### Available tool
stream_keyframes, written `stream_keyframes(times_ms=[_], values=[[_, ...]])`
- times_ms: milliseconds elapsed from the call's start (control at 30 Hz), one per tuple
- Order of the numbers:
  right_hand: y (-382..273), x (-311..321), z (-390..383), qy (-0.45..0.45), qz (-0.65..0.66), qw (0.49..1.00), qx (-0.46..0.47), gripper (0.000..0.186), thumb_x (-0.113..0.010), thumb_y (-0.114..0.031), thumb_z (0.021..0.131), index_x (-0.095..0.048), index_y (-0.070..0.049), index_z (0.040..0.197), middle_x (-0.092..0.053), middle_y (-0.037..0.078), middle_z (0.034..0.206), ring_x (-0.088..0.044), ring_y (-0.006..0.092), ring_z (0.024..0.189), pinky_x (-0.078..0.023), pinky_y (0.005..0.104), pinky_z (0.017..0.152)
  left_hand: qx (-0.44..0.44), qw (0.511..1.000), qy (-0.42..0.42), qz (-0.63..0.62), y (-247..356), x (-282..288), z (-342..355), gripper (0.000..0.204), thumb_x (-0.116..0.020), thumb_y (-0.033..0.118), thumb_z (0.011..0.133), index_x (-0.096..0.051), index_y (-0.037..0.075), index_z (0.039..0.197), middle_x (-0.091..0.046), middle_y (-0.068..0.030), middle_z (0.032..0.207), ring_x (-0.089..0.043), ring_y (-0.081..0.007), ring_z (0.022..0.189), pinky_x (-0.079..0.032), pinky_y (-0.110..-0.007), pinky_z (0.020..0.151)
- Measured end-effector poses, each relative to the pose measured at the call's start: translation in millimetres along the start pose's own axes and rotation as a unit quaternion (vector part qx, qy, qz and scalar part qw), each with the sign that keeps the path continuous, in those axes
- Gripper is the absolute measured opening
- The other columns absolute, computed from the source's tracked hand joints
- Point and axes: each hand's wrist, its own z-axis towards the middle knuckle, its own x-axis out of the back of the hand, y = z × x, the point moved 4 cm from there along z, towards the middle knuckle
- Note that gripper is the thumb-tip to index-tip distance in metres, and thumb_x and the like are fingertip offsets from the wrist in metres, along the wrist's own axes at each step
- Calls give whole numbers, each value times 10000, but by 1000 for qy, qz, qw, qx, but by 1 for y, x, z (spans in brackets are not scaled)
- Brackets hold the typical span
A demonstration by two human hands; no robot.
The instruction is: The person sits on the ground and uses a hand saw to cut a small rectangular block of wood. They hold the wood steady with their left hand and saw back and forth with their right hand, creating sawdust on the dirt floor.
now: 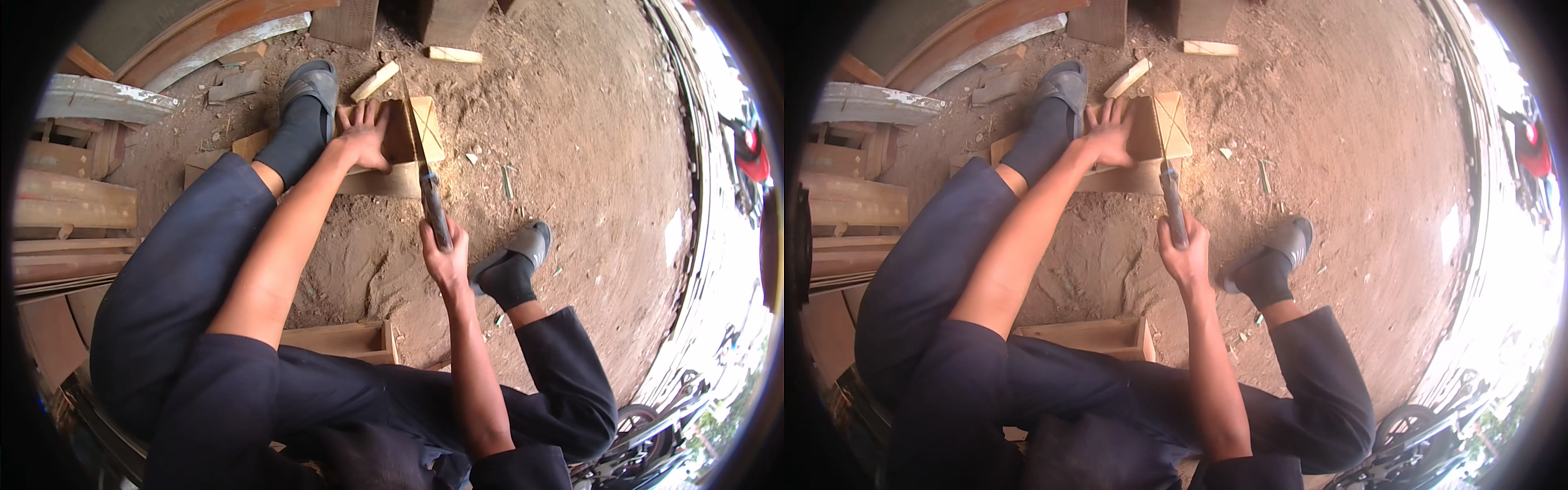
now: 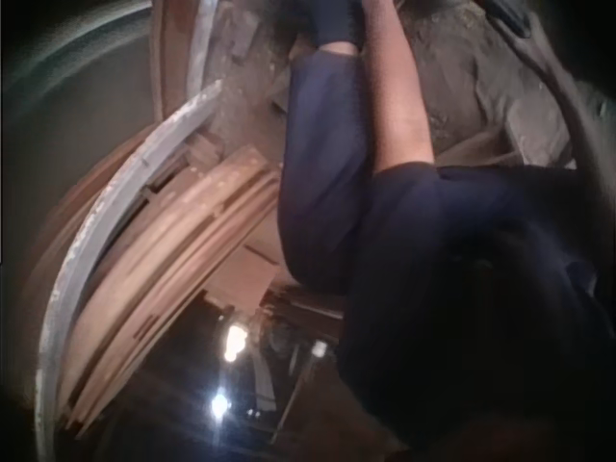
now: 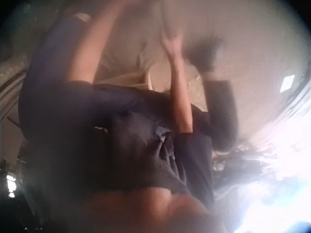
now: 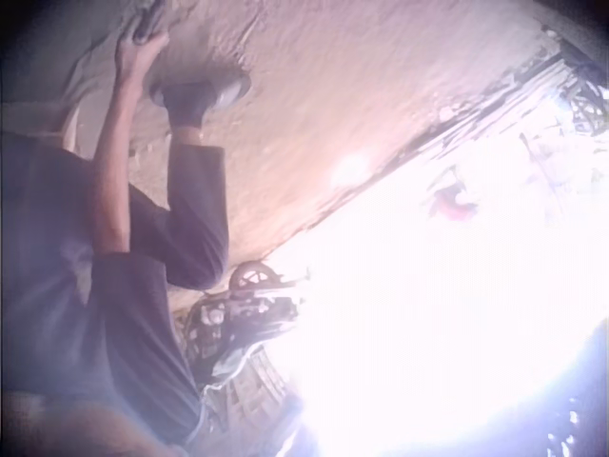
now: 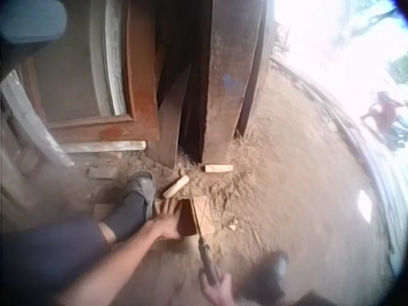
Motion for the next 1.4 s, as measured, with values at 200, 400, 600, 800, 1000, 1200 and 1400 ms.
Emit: stream_keyframes(times_ms=[200,400,600,800,1000,1200,1400], values=[[33,0,-43,10,16,1000,2,199,-631,-116,856,-554,2,715,-499,52,561,-462,82,521,-400,302,494,-7,999,17,-49,2,3,-10,1377,-819,496,545,17,21,1531,7,-294,1572,38,-430,1467,43,-712,1090],[1,-6,-13,-8,-10,999,-29,239,-632,-138,854,-531,21,707,-479,70,558,-453,97,530,-413,318,511,-13,996,41,-81,-5,-13,4,1113,-618,576,745,-53,37,1539,19,-254,1587,65,-405,1474,76,-698,1091],[-12,-22,18,3,-4,1000,-5,228,-624,-124,852,-529,21,704,-471,75,556,-447,102,530,-415,322,524,2,1000,8,18,-1,-6,-3,1363,-735,728,551,-117,4,1527,18,-278,1580,97,-432,1464,81,-740,1060],[-35,12,-44,-1,-12,997,-79,160,-618,-108,860,-597,20,767,-545,102,581,-479,93,537,-425,324,524,0,999,41,3,4,-2,-8,1484,-817,678,492,1,-5,1525,1,-272,1580,69,-430,1466,50,-731,1077],[-59,8,0,-7,1,995,-102,242,-605,-145,878,-540,30,723,-484,95,563,-445,107,549,-401,331,528,-7,997,77,0,1,-2,-8,1497,-794,731,462,-51,-19,1523,-54,-280,1569,7,-435,1464,63,-714,1078],[-78,40,-58,-18,-22,990,-140,216,-603,-123,868,-557,30,724,-517,115,574,-503,126,552,-428,340,551,0,968,243,-57,3,-19,-2,820,-411,562,945,-185,11,1509,-240,-184,1530,-154,-342,1445,7,-616,1131],[-80,21,-25,-28,-33,991,-129,189,-608,-116,861,-567,31,750,-527,133,564,-511,164,520,-442,358,558,64,946,303,-95,3,-18,11,699,-387,549,955,-366,27,1420,-430,-144,1386,-351,-296,1335,-67,-598,1127]])
